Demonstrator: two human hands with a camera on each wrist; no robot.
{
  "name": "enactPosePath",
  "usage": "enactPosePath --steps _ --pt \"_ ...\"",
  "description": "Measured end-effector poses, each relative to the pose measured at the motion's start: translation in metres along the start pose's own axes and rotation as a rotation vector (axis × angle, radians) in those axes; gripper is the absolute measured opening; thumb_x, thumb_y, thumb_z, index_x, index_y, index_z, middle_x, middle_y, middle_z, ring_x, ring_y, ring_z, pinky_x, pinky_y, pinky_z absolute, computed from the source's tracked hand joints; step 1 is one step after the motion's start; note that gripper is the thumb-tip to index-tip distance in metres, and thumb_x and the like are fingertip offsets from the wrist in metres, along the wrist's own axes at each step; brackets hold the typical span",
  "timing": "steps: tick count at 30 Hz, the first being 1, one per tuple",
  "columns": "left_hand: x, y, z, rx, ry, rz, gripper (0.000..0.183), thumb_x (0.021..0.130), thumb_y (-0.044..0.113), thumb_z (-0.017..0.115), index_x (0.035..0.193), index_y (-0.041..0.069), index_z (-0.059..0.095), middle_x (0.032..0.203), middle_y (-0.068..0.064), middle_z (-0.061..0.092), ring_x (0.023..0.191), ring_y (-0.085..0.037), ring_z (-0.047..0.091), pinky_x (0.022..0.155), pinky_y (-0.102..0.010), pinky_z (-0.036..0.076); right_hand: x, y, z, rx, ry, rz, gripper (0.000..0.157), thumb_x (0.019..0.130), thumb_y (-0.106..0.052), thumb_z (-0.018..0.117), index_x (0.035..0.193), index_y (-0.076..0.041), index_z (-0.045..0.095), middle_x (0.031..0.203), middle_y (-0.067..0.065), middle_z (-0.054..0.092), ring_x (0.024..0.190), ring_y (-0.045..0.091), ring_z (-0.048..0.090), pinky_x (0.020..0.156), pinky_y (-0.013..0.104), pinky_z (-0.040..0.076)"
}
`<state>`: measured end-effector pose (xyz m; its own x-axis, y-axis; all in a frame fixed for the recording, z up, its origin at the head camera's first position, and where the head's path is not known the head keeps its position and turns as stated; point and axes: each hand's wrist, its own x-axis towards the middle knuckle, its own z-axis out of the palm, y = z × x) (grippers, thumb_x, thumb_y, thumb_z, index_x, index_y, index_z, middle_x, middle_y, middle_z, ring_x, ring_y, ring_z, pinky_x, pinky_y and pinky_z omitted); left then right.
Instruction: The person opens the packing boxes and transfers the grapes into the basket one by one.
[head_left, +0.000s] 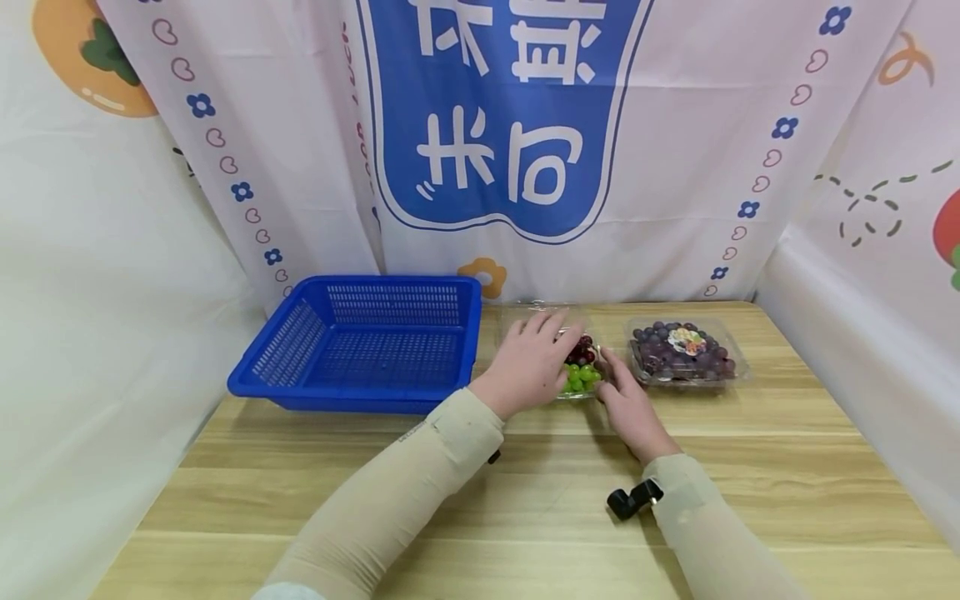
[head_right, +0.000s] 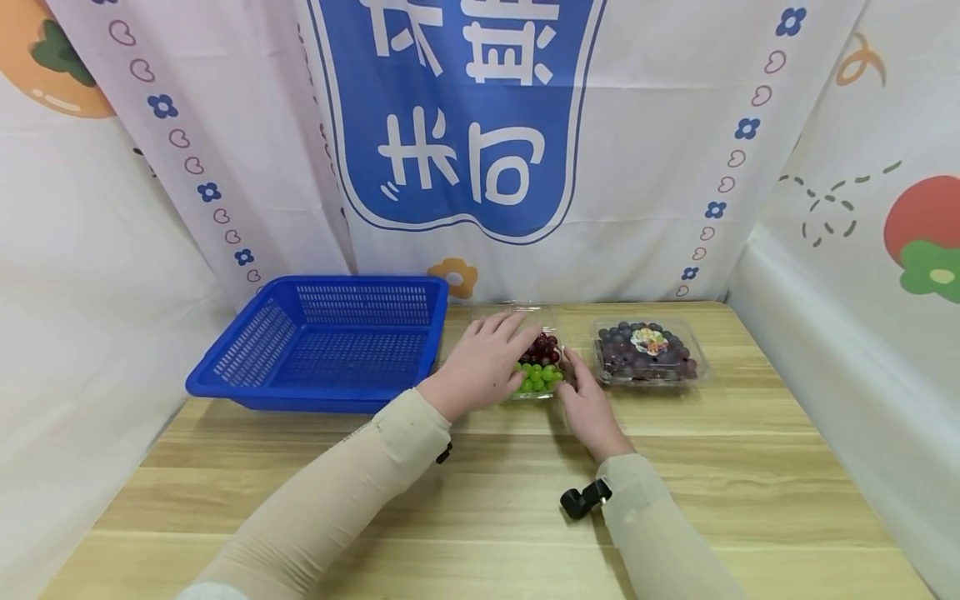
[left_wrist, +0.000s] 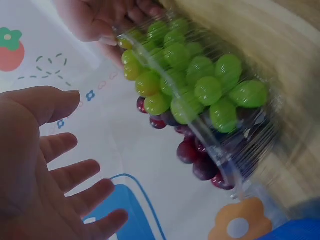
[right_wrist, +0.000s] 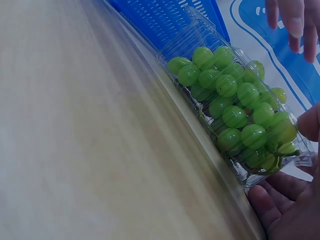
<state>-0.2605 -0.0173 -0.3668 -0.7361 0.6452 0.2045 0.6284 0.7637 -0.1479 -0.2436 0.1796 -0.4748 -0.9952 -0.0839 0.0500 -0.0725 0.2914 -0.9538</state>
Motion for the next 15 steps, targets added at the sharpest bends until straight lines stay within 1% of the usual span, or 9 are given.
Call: enactPosePath --steps 5,11,15 --pt "0.001 0.001 0.008 -0.031 -0.041 -0.004 0.065 0.100 0.034 0.060 0.159 0.022 0.035 0.147 -0.005 0.049 0.135 -0.028 0.044 0.106 -0.051 0.042 -0.001 0.000 0.000 -0.009 0.004 0.005 0.065 0.104 -0.014 0.042 0.164 -0.017 0.017 0.162 0.016 0.030 0.147 0.036 0.030 0.113 0.054 0.033" --pt "0.004 0.003 0.014 -0.037 -0.058 0.016 0.057 0.100 0.034 0.060 0.153 0.022 0.044 0.143 -0.003 0.052 0.130 -0.027 0.049 0.102 -0.049 0.047 -0.001 0.001 -0.001 0.000 -0.006 0.008 0.065 0.105 -0.016 0.042 0.164 -0.019 0.015 0.163 0.015 0.029 0.148 0.035 0.029 0.114 0.055 0.031" --pt "0.007 0.006 0.019 -0.040 -0.104 0.020 0.052 0.101 0.035 0.059 0.151 0.023 0.047 0.141 -0.003 0.053 0.130 -0.026 0.049 0.101 -0.047 0.047 0.000 0.001 -0.002 0.004 -0.010 0.007 0.065 0.105 -0.016 0.042 0.164 -0.020 0.015 0.163 0.014 0.029 0.147 0.034 0.029 0.114 0.055 0.032"
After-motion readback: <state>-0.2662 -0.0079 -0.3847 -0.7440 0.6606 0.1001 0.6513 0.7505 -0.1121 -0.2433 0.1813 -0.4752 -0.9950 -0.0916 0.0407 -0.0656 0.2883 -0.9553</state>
